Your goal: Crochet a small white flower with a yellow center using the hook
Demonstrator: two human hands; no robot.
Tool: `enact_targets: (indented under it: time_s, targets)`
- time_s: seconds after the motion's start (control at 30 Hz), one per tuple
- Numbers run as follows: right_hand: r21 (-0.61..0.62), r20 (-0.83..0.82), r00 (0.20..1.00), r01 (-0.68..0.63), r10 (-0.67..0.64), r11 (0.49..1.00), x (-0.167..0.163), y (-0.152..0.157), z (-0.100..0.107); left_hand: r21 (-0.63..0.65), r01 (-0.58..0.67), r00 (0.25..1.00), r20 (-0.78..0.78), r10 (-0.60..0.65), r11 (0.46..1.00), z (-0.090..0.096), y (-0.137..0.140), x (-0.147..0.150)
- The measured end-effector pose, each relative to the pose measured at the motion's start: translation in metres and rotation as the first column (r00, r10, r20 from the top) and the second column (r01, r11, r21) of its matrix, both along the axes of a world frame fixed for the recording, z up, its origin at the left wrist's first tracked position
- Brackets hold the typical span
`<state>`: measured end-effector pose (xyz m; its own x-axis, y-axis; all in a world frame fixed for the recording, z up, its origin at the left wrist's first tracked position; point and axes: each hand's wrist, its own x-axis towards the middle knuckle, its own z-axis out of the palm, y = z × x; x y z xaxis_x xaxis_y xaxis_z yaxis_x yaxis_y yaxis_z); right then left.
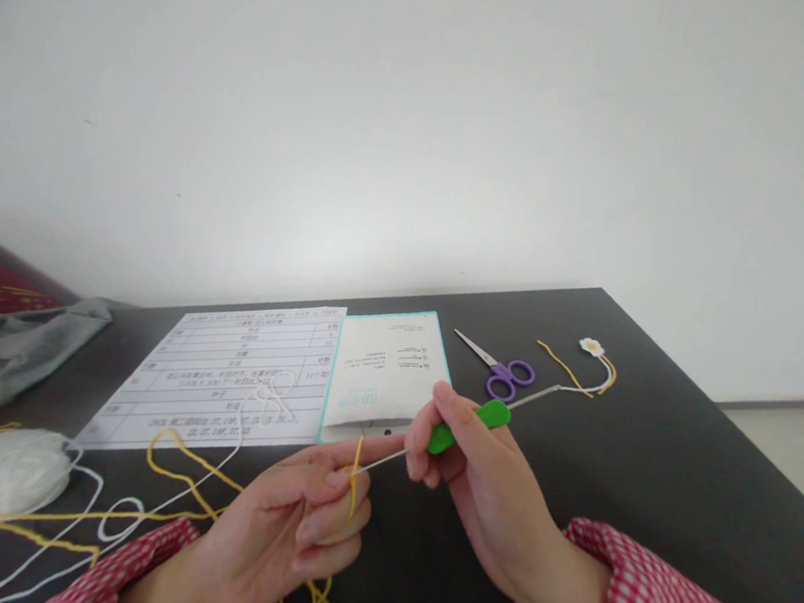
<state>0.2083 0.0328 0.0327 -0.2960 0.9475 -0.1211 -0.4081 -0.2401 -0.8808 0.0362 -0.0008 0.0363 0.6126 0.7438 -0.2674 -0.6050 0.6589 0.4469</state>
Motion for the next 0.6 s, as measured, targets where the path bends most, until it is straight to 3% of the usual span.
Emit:
enact_targets:
  time_s: [0.13, 0.23, 0.27, 0.33, 0.4, 0.43, 0.47, 0.5, 0.6]
  targets:
    - [-0.001, 0.03, 1.0, 0.003, -0.003, 1.0, 0.001, 0.0, 0.0, -0.005, 0.003, 1.0, 0.004, -0.003, 1.0, -0.002, -0.001, -0.001]
    - [0.231, 0.184, 0.981, 0.022, -0.066, 0.973, 0.007, -0.004, 0.006, -0.018, -0.001, 1.0, 0.005, 0.001, 1.0, -0.002, -0.002, -0.001]
    - [0.363, 0.264, 0.959, 0.002, -0.105, 0.932, 0.009, -0.005, 0.009, -0.022, -0.006, 1.0, 0.005, 0.006, 1.0, -0.002, -0.002, -0.001]
    - [0.635, 0.413, 0.887, -0.116, -0.208, 0.764, 0.016, -0.008, 0.014, -0.022, -0.017, 1.0, 0.0, 0.017, 1.0, -0.002, -0.002, -0.001]
    - [0.781, 0.491, 0.816, -0.257, -0.305, 0.57, 0.02, -0.01, 0.017, -0.013, -0.028, 1.0, -0.003, 0.028, 1.0, -0.001, -0.002, -0.001]
    - [0.807, 0.5, 0.802, -0.295, -0.326, 0.512, 0.021, -0.01, 0.017, -0.01, -0.038, 0.999, -0.008, 0.038, 0.999, 0.0, -0.002, -0.001]
    - [0.816, 0.495, 0.803, -0.298, -0.332, 0.496, 0.022, -0.01, 0.016, -0.002, -0.051, 0.999, -0.012, 0.051, 0.999, 0.001, -0.002, 0.0]
    - [0.813, 0.481, 0.814, -0.274, -0.326, 0.514, 0.021, -0.01, 0.014, 0.011, -0.066, 0.998, -0.02, 0.066, 0.998, 0.002, -0.002, 0.0]
    - [0.761, 0.419, 0.865, -0.17, -0.275, 0.625, 0.015, -0.009, 0.007, 0.102, -0.104, 0.991, -0.074, 0.112, 0.989, 0.001, -0.003, 0.001]
